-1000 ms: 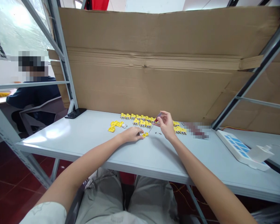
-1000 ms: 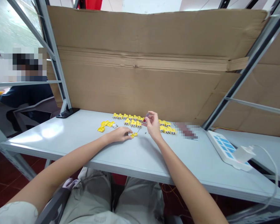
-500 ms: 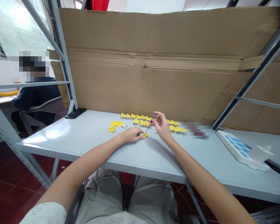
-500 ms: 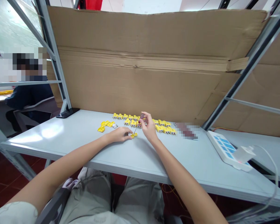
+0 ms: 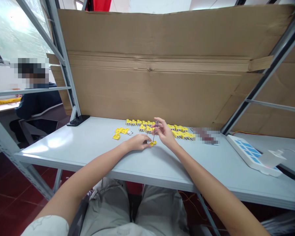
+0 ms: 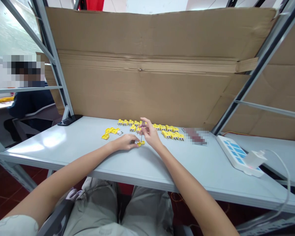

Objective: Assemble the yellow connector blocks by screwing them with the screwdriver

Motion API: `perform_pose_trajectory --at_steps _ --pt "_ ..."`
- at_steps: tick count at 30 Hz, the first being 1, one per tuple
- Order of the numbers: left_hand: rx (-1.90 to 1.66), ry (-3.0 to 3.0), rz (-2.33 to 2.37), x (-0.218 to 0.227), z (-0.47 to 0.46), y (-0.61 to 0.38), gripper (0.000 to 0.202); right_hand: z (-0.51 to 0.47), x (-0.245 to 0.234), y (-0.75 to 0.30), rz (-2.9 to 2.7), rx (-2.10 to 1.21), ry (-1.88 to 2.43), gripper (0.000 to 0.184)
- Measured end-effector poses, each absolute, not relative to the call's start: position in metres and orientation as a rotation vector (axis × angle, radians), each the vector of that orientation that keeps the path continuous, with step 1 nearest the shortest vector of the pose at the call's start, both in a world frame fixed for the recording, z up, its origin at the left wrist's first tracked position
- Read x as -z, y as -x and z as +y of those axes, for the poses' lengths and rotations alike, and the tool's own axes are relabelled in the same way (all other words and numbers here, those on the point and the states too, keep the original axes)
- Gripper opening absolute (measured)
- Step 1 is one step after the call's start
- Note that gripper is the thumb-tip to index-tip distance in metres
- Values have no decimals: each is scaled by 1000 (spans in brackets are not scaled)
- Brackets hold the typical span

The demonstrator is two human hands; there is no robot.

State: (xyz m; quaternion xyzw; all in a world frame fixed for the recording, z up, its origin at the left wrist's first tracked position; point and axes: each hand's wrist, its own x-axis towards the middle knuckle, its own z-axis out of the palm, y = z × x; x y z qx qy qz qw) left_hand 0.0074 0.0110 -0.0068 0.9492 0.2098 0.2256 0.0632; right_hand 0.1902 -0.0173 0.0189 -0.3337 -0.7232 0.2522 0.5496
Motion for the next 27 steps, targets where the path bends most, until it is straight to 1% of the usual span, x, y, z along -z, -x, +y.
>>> perform_pose_trajectory --at_steps 10,15,20,27 --pt "-724 -2847 563 6 10 -8 25 -24 -24 -187 -1710 -522 852 38" --pt "-723 -2835 561 6 9 -8 25 -22 -24 -186 -1597 -565 794 36" --pt "-717 -2818 558 6 8 -8 25 -21 -26 -188 -1560 -474 876 38" --pt "-679 -2822 580 5 7 -9 26 -24 -27 -187 -1499 -572 824 36"
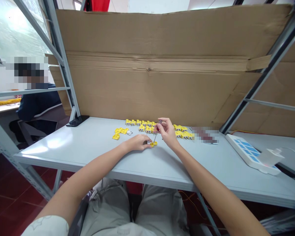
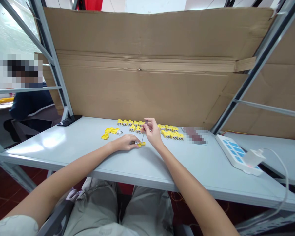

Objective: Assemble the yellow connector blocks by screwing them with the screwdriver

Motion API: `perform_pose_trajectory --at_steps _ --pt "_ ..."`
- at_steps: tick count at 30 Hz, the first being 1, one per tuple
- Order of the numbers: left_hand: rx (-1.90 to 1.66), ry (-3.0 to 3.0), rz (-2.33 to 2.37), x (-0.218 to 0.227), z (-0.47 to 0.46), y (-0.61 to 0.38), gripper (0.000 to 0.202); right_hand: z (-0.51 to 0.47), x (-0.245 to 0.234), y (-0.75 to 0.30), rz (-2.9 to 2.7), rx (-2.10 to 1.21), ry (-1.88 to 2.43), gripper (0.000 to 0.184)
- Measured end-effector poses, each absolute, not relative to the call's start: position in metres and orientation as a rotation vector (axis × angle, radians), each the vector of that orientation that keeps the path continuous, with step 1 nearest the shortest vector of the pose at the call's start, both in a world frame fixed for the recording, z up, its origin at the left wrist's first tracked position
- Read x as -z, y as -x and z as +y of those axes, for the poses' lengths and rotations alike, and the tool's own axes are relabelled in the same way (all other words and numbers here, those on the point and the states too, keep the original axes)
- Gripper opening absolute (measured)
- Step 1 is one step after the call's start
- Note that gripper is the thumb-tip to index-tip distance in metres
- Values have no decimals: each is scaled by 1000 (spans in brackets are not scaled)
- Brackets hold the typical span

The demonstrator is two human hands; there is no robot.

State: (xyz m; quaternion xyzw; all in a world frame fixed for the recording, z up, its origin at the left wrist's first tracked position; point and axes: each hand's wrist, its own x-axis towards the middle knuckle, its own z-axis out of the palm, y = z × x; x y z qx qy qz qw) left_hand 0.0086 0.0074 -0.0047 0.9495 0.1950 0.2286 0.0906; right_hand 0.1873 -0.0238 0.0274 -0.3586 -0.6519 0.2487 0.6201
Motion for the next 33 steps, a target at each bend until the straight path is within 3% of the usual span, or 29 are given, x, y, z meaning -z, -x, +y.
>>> perform_pose_trajectory --at_steps 15,33 --pt "-689 -2802 571 6 7 -8 26 -24 -31 -187 -1530 -425 882 32" --pt "-690 -2798 573 5 6 -8 25 -27 -36 -191 -1533 -601 836 34"
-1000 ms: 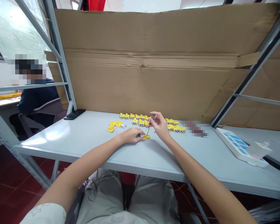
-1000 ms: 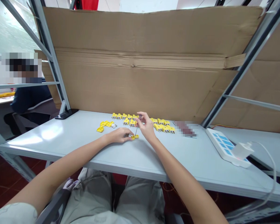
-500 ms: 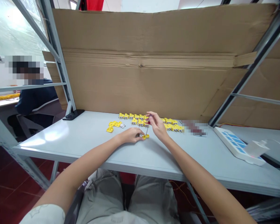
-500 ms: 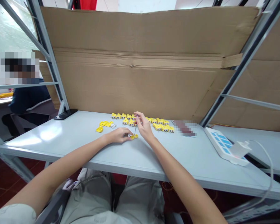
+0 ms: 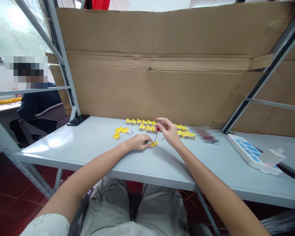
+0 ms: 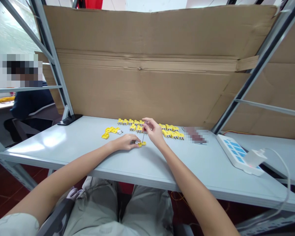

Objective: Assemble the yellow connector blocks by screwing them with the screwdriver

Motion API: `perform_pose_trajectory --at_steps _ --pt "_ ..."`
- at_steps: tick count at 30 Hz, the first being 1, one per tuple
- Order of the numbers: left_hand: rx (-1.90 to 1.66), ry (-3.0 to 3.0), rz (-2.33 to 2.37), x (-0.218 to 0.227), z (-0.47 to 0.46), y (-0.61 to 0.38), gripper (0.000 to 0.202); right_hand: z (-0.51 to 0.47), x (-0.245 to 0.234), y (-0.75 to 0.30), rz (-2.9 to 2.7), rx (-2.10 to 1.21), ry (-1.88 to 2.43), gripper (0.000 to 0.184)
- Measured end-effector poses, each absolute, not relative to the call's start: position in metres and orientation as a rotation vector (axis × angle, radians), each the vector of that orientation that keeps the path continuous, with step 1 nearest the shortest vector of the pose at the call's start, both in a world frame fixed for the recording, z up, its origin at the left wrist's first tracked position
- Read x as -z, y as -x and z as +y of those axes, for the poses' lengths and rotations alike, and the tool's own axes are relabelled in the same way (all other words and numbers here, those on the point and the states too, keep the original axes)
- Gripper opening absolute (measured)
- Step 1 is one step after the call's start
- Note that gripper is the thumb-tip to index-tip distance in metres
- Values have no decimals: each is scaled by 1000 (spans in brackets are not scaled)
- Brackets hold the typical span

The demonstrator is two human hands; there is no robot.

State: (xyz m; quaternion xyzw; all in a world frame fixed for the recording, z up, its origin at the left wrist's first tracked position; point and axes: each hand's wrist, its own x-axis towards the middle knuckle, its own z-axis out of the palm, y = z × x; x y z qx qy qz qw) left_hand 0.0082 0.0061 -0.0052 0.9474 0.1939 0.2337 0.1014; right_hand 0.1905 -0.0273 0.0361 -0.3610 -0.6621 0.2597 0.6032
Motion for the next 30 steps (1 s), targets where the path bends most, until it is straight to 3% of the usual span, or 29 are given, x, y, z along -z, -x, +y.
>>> perform_pose_trajectory --at_steps 5,30 --pt "-704 -2797 587 5 6 -8 24 -29 -37 -188 -1553 -464 870 32" --pt "-685 -2807 595 2 3 -10 26 -26 -35 -188 -1591 -551 830 34"
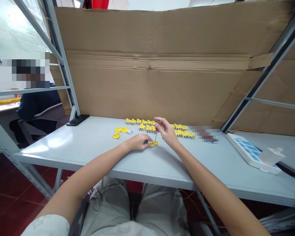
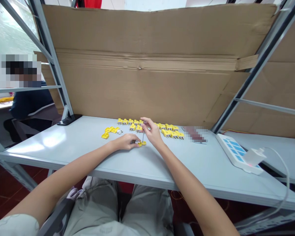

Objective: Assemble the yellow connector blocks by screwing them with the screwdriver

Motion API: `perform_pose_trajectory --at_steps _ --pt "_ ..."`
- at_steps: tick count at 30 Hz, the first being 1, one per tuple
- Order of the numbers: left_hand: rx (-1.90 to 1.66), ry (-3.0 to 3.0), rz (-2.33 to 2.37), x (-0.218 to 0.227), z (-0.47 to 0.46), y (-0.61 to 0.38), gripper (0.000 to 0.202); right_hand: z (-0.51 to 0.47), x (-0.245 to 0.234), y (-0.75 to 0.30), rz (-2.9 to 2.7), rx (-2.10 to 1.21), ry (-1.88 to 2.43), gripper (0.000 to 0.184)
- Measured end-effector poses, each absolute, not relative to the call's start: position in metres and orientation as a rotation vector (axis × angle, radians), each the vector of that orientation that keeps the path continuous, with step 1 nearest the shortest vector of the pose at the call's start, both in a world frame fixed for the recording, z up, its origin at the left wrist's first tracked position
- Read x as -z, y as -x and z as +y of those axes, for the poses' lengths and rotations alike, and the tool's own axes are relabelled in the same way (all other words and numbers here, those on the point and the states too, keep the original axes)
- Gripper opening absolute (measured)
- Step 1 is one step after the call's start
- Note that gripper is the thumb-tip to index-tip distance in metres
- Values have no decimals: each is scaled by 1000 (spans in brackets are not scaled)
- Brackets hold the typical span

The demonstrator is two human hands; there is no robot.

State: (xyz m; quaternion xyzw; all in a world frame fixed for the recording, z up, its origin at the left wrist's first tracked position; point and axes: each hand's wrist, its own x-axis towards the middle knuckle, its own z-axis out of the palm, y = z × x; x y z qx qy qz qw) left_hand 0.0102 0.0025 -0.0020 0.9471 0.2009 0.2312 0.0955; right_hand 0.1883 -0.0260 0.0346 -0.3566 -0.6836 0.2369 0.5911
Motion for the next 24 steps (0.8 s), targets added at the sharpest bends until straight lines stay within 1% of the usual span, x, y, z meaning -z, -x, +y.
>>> perform_pose_trajectory --at_steps 4,11,16,20,24 --pt "-681 -2816 602 3 4 -11 25 -27 -35 -188 -1574 -673 792 37" --pt "-682 -2820 635 5 5 -11 25 -29 -36 -186 -1585 -477 874 31" --pt "-685 -2822 630 3 4 -10 26 -25 -33 -189 -1588 -547 835 37" --pt "-659 -2822 632 2 4 -10 27 -25 -36 -195 -1564 -642 813 32" --pt "-648 -2814 647 2 4 -10 27 -25 -38 -200 -1543 -558 896 27"
